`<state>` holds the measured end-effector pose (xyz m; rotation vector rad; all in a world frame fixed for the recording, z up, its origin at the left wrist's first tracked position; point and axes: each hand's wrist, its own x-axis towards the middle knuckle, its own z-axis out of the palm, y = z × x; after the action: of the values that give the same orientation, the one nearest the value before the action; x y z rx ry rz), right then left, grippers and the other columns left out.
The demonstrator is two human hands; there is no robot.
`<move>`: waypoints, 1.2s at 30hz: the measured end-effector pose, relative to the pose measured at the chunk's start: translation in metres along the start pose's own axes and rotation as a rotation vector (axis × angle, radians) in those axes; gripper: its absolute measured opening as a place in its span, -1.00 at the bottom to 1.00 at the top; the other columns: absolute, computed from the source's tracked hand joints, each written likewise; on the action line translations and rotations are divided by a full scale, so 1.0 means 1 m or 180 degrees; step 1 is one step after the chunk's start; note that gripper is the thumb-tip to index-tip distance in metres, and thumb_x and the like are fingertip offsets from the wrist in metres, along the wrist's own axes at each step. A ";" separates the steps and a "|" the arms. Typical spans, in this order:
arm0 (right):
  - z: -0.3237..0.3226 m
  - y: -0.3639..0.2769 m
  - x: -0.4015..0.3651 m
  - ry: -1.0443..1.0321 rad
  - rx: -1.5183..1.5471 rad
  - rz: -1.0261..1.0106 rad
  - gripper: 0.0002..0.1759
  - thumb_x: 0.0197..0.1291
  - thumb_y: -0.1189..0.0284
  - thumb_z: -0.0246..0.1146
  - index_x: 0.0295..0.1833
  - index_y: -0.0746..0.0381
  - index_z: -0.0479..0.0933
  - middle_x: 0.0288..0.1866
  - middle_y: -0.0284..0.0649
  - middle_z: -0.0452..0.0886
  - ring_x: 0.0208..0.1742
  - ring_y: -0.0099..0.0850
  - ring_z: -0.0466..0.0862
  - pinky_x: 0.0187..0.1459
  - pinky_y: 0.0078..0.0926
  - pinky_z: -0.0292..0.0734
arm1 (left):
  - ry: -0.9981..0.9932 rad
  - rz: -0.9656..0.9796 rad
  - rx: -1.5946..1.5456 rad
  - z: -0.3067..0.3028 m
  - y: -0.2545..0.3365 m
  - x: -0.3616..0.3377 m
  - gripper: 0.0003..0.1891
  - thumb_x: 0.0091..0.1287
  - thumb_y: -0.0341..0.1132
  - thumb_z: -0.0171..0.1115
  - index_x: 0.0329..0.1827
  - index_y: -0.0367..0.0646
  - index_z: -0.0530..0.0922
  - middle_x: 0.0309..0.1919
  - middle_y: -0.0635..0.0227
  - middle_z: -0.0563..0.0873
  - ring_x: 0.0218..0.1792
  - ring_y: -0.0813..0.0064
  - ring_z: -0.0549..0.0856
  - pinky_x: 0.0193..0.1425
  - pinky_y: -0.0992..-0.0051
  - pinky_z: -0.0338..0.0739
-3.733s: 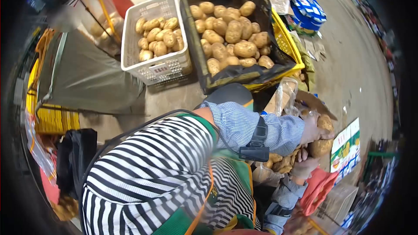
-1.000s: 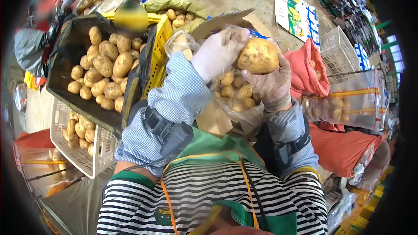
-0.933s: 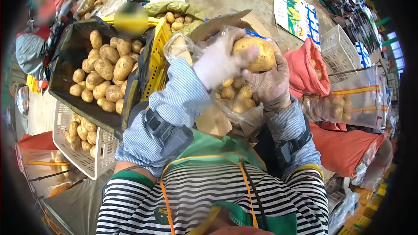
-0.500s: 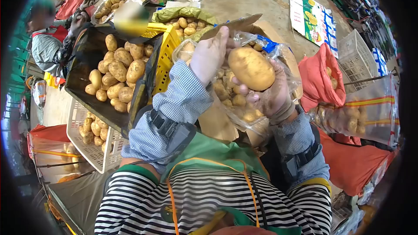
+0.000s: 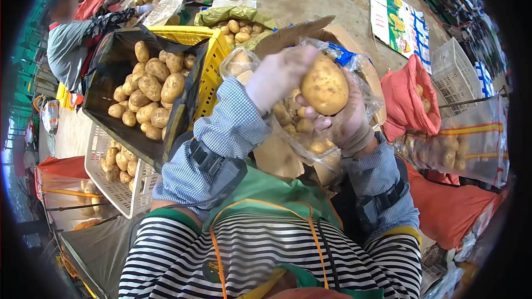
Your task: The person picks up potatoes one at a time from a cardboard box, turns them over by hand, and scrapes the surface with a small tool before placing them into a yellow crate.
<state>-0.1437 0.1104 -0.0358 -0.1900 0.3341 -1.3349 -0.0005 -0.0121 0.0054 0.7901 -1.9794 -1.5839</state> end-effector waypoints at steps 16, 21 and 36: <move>0.000 0.007 0.009 0.2016 -0.4046 -0.2080 -0.47 0.55 0.13 -0.19 0.29 0.35 0.36 -0.04 -0.16 0.62 -0.27 -0.50 0.67 -0.48 -0.71 0.51 | 0.0604 -0.0388 -0.1944 0.012 -0.001 -0.019 -0.43 0.27 -0.05 0.33 0.16 -0.34 0.47 -0.11 0.15 0.69 -0.18 0.39 0.70 -0.07 0.43 0.62; 0.010 0.005 0.017 0.1793 -0.3218 -0.1570 -0.47 0.54 0.09 -0.11 0.26 0.32 0.43 -0.01 -0.10 0.65 -0.34 -0.54 0.66 -0.44 -0.76 0.51 | 0.1105 -0.0663 -0.5453 -0.069 0.000 0.001 -0.50 0.20 -0.01 0.29 0.09 -0.11 0.44 -0.19 0.18 0.61 -0.31 0.25 0.65 -0.42 0.43 0.62; -0.090 -0.011 0.054 0.2200 -0.3588 -0.0319 -0.64 0.32 0.38 0.26 0.17 0.30 0.51 -0.27 -0.28 0.65 -0.35 -0.53 0.62 -0.29 -0.61 0.57 | 0.1188 0.0174 -0.5154 -0.137 -0.033 -0.003 -0.49 0.44 -0.06 0.09 0.27 -0.26 0.36 0.14 0.01 0.52 0.05 0.15 0.61 0.14 0.26 0.61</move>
<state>-0.1739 0.0610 -0.1239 -0.6845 1.6711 -1.1411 0.1003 -0.1110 0.0027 0.2411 -0.0920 -2.0688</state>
